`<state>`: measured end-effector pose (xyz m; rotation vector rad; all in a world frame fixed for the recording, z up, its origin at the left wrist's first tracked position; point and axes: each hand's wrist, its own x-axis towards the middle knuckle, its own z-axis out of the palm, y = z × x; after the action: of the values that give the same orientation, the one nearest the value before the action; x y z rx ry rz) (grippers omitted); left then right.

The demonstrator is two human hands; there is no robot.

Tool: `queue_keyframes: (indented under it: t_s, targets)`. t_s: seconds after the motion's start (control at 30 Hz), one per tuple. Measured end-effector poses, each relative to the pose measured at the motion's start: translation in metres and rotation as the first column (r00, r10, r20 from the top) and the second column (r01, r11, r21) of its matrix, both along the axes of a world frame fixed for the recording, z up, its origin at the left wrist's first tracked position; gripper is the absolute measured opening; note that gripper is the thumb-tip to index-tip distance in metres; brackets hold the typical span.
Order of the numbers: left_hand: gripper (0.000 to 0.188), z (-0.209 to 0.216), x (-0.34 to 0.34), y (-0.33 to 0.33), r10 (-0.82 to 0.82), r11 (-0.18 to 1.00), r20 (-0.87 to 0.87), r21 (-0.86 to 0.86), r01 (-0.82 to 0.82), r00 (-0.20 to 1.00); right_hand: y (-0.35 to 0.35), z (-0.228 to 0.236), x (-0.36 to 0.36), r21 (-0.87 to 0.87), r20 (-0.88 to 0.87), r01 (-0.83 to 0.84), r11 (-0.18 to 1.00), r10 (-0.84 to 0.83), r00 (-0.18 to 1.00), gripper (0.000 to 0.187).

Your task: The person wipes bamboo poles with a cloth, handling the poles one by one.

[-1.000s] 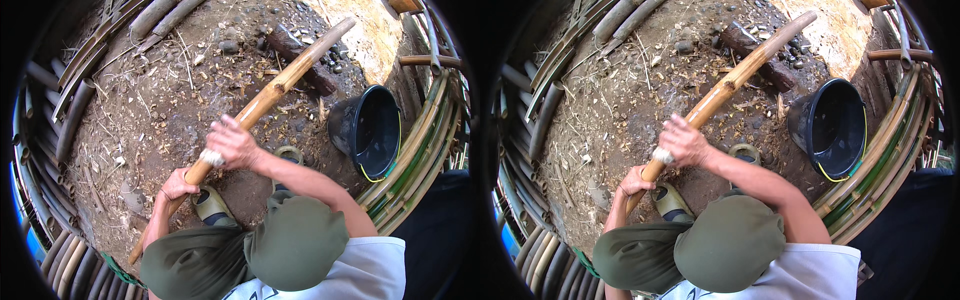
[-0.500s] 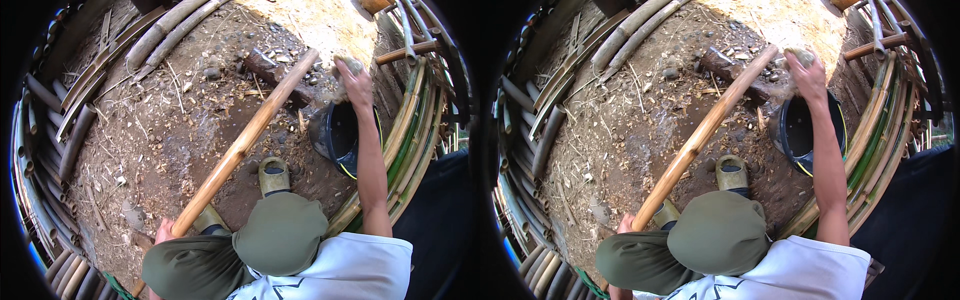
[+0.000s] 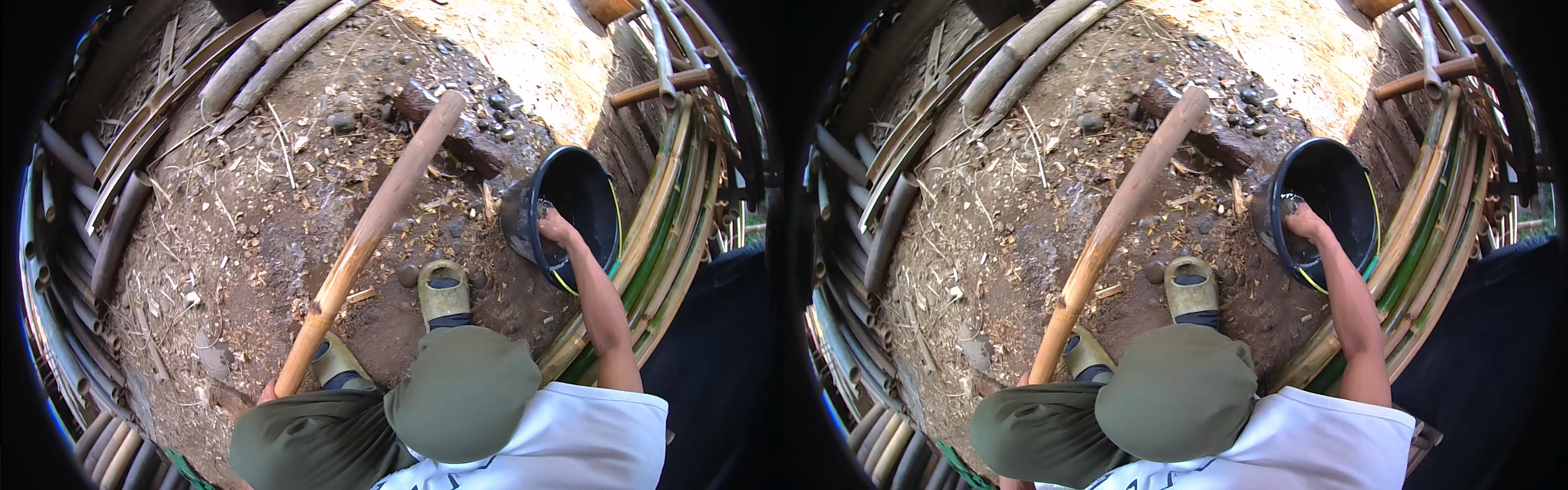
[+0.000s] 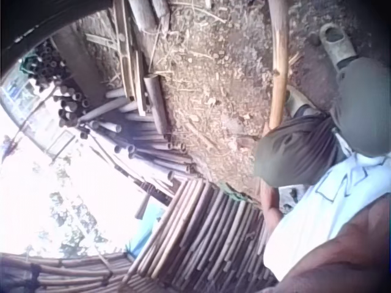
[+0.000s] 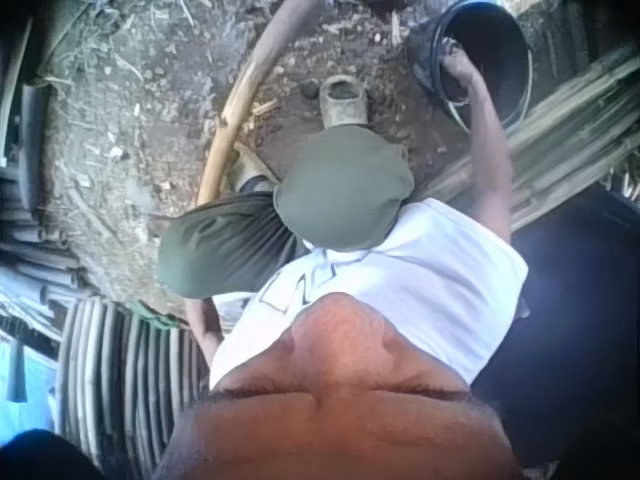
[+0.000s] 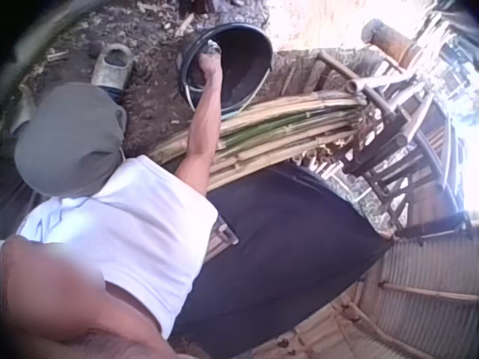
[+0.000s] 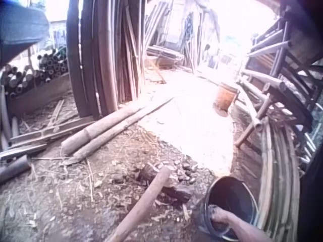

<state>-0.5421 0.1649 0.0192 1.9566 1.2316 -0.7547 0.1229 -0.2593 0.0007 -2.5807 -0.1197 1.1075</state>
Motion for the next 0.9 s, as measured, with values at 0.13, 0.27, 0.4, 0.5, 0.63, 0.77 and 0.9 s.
queue_keyframes:
  t_s: [0.13,0.27,0.4,0.5,0.63,0.77,0.9]
  targets:
    - [0.089,0.038,0.119,-0.022,-0.222,0.973,0.251,0.123,0.197,0.942,-0.012,0.058,-0.002,0.522,-0.562,0.73,0.441,-0.466,0.683,0.045]
    - [0.072,0.012,0.165,-0.035,-0.222,0.96,0.223,0.222,0.173,0.949,0.048,0.126,-0.003,0.763,-0.642,0.647,0.005,0.123,0.757,0.049]
    - [0.062,0.009,0.171,-0.032,-0.217,0.962,0.254,0.218,0.163,0.942,0.146,0.134,-0.003,0.844,-0.481,0.523,0.12,-0.263,0.836,0.038]
    - [0.063,0.009,0.188,-0.033,-0.226,0.972,0.148,0.098,0.213,0.963,0.205,0.095,0.024,0.87,-0.007,0.168,0.464,-0.328,0.945,0.027]
    - [0.049,0.011,0.197,-0.026,-0.162,0.985,0.142,0.081,0.152,0.977,0.26,0.02,0.013,0.133,0.708,-0.504,0.853,0.274,0.651,0.025]
    - [0.046,0.008,0.195,-0.023,-0.153,0.986,0.102,0.085,0.145,0.983,0.271,-0.013,-0.096,0.129,0.915,-0.766,0.63,0.222,0.336,0.032]
    - [0.05,-0.001,0.193,-0.012,-0.165,0.986,0.069,-0.026,0.167,0.984,0.303,-0.004,-0.271,0.466,0.814,-0.868,0.171,0.302,0.496,0.029]
